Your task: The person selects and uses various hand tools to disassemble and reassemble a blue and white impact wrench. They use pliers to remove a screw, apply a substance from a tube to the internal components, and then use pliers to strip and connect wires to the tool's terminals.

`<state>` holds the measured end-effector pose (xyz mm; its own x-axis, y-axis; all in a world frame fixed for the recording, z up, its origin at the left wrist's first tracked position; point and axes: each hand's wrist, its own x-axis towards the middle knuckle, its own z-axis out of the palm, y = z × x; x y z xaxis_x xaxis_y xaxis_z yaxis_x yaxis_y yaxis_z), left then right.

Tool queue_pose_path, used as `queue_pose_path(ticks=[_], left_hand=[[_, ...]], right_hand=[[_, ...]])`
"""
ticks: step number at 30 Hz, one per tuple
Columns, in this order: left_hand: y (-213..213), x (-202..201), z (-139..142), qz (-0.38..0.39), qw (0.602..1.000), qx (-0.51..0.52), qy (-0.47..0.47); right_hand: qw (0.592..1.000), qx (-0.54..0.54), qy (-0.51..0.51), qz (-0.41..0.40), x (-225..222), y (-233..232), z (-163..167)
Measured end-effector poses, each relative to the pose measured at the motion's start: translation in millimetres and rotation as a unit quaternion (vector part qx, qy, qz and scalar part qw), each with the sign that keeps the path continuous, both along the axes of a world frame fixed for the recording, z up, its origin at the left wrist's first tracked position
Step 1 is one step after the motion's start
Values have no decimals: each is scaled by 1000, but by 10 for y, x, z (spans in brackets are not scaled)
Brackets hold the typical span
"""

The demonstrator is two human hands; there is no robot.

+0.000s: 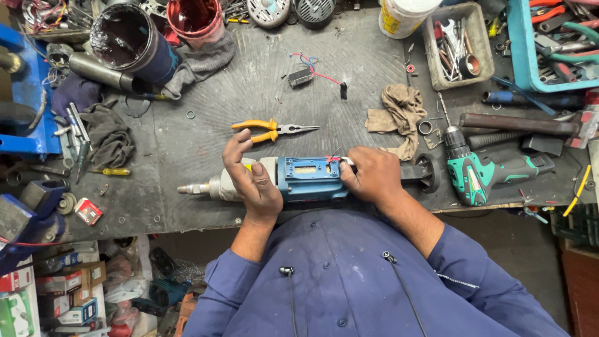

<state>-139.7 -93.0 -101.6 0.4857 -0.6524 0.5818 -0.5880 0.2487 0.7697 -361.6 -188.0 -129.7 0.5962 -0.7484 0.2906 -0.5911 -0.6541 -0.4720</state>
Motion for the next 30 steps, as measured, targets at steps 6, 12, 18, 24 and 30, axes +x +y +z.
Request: queue_pose_path(ticks=[6,12,18,24,30], left_hand=[[9,15,-2,3,1000,16,-2],[16,14,-10,2,1000,22,-7],[3,14,4,5,1000,22,-8],[4,10,5,9,1000,20,-13],[10,5,1,8,1000,17,-14]], right_hand=[[999,44,-4,-26,12,-2,5],[996,75,25,-46,22,-25,6],[996,73,26,-31,20,-40,8],[997,68,31,-35,12,-39,-4],[997,65,34,-33,1,-42,-8]])
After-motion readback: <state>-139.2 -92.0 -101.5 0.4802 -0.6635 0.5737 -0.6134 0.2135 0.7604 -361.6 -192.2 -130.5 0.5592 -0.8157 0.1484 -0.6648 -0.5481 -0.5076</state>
